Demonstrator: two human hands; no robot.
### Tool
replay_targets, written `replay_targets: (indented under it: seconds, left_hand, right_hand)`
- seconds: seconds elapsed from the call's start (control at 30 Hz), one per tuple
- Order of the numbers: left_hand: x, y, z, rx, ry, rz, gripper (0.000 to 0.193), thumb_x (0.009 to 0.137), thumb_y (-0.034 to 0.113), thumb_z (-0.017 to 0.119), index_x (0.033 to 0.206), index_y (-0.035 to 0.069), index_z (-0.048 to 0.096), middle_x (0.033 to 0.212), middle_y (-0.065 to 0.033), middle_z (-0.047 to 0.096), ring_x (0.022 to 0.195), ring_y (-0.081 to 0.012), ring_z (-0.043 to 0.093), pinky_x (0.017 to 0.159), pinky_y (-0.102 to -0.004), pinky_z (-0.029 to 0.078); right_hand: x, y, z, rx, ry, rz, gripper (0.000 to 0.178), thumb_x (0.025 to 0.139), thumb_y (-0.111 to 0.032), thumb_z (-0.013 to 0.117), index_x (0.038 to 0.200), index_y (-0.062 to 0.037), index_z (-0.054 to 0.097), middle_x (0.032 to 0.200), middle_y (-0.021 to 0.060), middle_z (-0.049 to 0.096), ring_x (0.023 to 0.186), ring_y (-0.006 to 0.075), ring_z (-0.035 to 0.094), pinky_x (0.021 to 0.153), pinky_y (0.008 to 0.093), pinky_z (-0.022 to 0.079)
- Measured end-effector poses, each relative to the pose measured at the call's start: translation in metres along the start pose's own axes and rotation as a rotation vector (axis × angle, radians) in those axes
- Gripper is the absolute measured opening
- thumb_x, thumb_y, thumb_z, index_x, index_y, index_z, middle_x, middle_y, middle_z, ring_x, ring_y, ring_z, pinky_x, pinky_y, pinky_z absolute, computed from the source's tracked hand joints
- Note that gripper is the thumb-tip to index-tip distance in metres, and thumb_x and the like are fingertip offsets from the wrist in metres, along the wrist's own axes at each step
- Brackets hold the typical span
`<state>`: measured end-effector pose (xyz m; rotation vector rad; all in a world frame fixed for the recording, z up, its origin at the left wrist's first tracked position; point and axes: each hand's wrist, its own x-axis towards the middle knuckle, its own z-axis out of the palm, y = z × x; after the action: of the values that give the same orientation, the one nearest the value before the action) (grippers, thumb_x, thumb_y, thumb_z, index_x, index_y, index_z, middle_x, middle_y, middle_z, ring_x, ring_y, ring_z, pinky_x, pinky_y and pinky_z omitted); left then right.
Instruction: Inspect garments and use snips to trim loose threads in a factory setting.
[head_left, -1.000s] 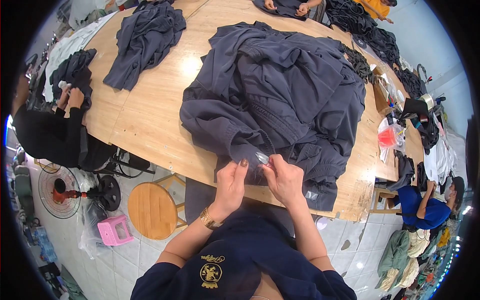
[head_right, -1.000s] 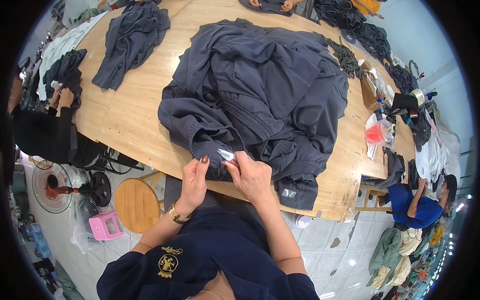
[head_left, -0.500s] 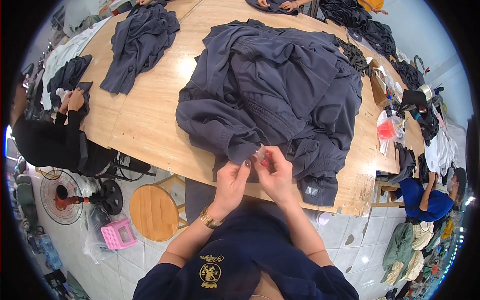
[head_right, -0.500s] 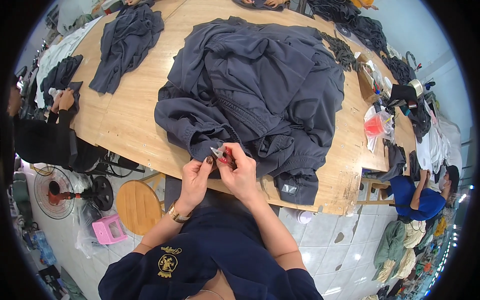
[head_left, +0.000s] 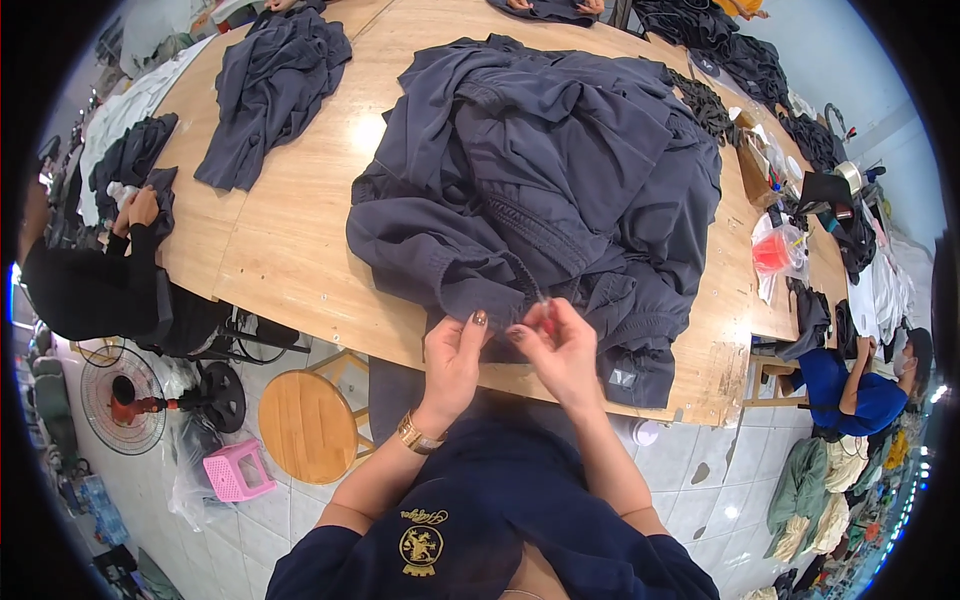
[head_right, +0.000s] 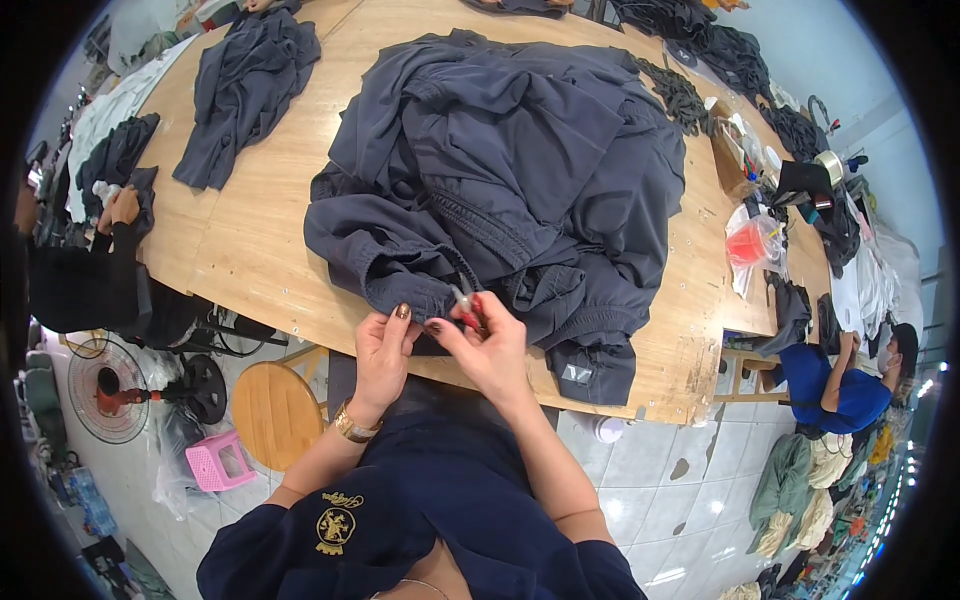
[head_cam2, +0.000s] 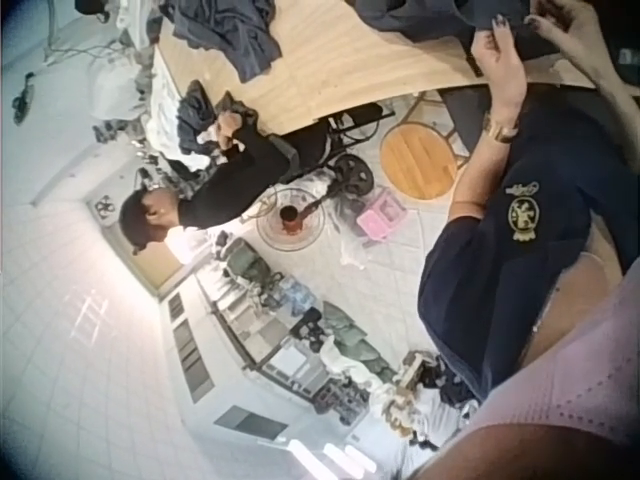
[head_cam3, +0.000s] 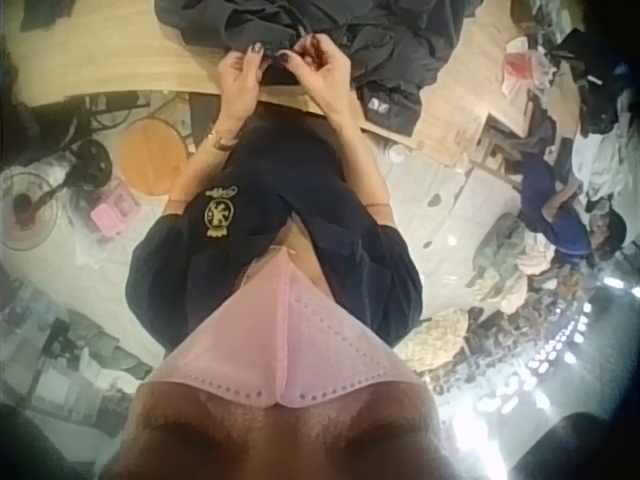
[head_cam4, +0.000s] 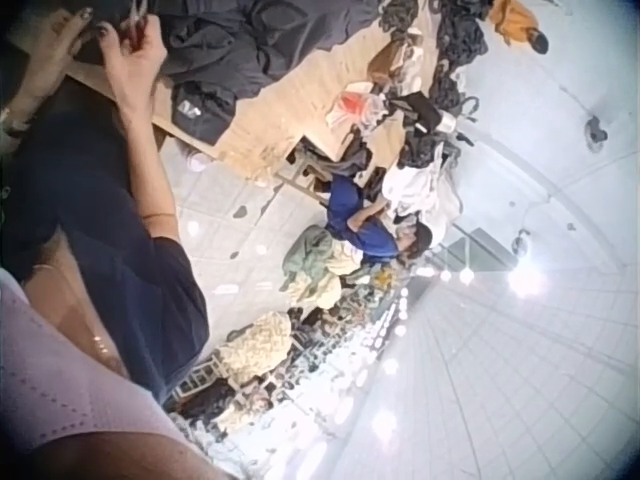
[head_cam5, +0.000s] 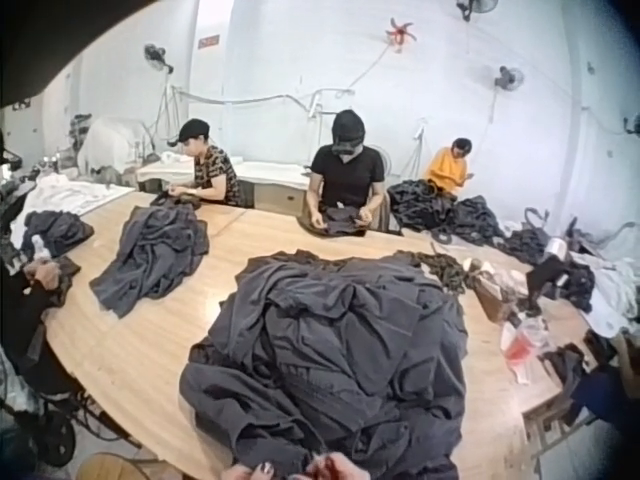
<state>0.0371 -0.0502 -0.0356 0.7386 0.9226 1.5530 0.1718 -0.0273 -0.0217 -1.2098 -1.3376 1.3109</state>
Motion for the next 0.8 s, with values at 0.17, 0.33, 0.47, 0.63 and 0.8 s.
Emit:
replay_targets:
  seconds: [0.17, 0.33, 0.47, 0.63, 0.8]
  left_hand:
    - [-0.001, 0.0, -0.002, 0.196, 0.011, 0.031, 0.018, 0.097, 0.016, 0.049, 0.093, 0.001, 0.059, 0.084, -0.002, 0.06, 0.067, -0.003, 0.05, 0.058, -0.0166, 0.038]
    - [0.003, -0.01, -0.003, -0.018, 0.036, 0.04, 0.013, 0.097, 0.013, 0.049, 0.1, 0.001, 0.052, 0.091, -0.0031, 0.057, 0.076, -0.005, 0.052, 0.069, -0.0192, 0.044]
    - [0.003, -0.007, 0.005, -0.014, 0.11, 0.195, 0.029, 0.091, 0.001, 0.053, 0.116, 0.002, 0.038, 0.101, -0.0048, 0.052, 0.09, -0.0085, 0.053, 0.08, -0.0229, 0.045]
    - [-0.004, -0.003, 0.012, 0.073, 0.113, 0.348, 0.042, 0.082, -0.011, 0.058, 0.119, 0.001, 0.04, 0.102, -0.0062, 0.052, 0.095, -0.0118, 0.055, 0.082, -0.0241, 0.047]
    - [-0.005, 0.009, -0.005, 0.366, -0.074, 0.242, 0.02, 0.081, -0.009, 0.061, 0.1, -0.004, 0.06, 0.101, -0.0077, 0.057, 0.089, -0.0128, 0.06, 0.078, -0.0231, 0.049]
  right_hand:
    - [0.004, 0.002, 0.012, -0.009, -0.023, -0.094, 0.011, 0.089, -0.006, 0.059, 0.079, -0.0008, 0.055, 0.068, -0.0065, 0.048, 0.06, 0.0, 0.039, 0.05, 0.0169, 0.03]
    - [-0.001, -0.016, 0.003, 0.354, -0.125, 0.152, 0.012, 0.09, -0.009, 0.058, 0.08, -0.0018, 0.058, 0.061, -0.0072, 0.047, 0.052, -0.001, 0.036, 0.045, 0.0174, 0.024]
    - [-0.001, -0.019, 0.0, 0.625, -0.144, 0.14, 0.012, 0.09, -0.009, 0.058, 0.082, -0.0005, 0.057, 0.061, -0.0069, 0.048, 0.051, -0.0009, 0.035, 0.044, 0.0175, 0.023]
    - [-0.006, -0.021, 0.013, 0.161, -0.076, -0.08, 0.005, 0.083, -0.003, 0.061, 0.082, 0.0003, 0.057, 0.063, -0.0037, 0.052, 0.057, 0.001, 0.045, 0.05, 0.0187, 0.036]
    - [-0.011, -0.02, 0.02, -0.348, -0.151, -0.511, 0.017, 0.074, -0.007, 0.071, 0.083, -0.0016, 0.057, 0.062, 0.0029, 0.056, 0.049, 0.0098, 0.051, 0.047, 0.022, 0.04]
